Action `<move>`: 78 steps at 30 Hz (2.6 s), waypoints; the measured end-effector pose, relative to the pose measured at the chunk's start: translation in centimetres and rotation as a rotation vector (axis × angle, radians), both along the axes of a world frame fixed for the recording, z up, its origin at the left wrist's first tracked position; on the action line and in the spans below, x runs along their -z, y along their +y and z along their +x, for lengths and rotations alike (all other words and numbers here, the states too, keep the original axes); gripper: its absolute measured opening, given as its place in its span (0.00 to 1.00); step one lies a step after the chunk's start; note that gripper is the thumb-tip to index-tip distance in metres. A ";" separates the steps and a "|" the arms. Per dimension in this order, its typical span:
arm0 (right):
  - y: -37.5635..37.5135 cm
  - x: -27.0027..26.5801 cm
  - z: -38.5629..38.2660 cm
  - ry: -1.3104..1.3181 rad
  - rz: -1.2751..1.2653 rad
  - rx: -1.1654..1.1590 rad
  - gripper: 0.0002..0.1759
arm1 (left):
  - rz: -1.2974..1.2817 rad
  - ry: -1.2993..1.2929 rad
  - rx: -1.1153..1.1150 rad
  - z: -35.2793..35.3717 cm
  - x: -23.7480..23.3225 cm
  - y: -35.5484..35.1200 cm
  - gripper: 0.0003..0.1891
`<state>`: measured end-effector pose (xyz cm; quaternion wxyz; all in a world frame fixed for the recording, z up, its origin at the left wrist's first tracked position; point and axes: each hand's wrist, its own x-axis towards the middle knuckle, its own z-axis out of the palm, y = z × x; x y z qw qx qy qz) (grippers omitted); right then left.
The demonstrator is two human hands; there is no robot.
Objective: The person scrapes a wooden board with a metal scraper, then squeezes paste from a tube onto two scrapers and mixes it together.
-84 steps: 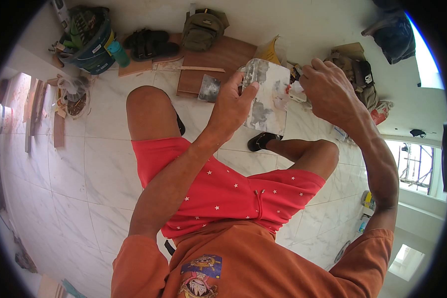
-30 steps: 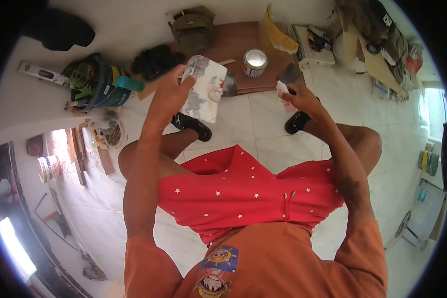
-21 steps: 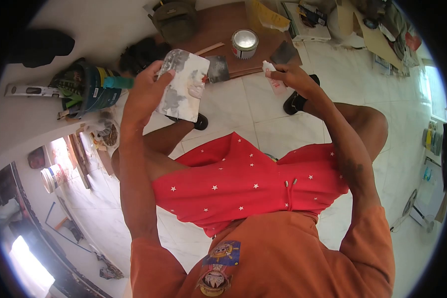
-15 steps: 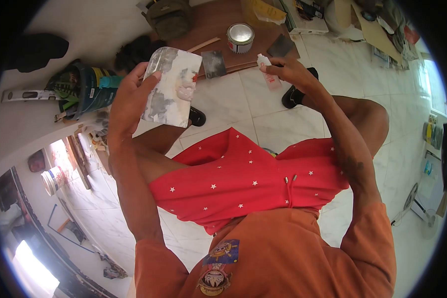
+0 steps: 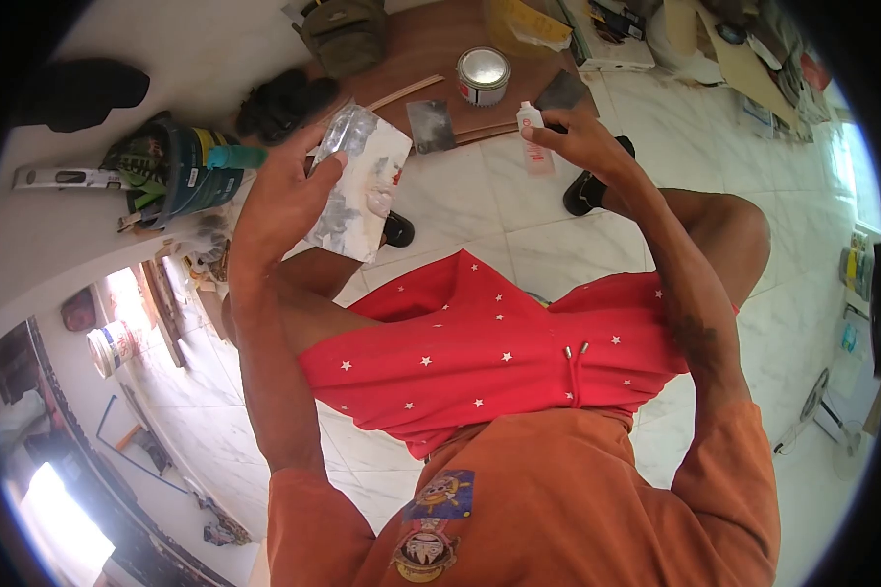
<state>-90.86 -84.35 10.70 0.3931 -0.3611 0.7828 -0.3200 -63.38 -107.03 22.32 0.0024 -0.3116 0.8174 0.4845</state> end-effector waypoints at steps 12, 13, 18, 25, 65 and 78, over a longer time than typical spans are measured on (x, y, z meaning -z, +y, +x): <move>0.1 -0.9 0.7 0.009 -0.040 -0.044 0.27 | 0.519 0.104 -0.239 1.0 1.8 -0.9 0.18; 0.0 -0.9 0.7 0.010 -0.041 -0.037 0.27 | 0.575 0.130 -0.286 1.2 2.2 -0.9 0.19; -0.2 -2.9 1.3 -0.003 -0.034 -0.025 0.27 | 0.754 0.282 -0.384 1.9 4.9 -1.5 0.19; -0.7 -5.2 4.9 0.165 -0.382 0.020 0.24 | 0.812 0.645 -0.517 -0.2 6.1 0.4 0.14; -0.4 -14.8 14.9 0.673 -0.420 -0.323 0.13 | 0.875 0.943 -0.912 -7.3 7.9 8.6 0.10; -0.1 -13.9 13.8 0.797 -0.426 -0.440 0.14 | 0.555 0.766 -0.947 -7.6 8.4 8.7 0.12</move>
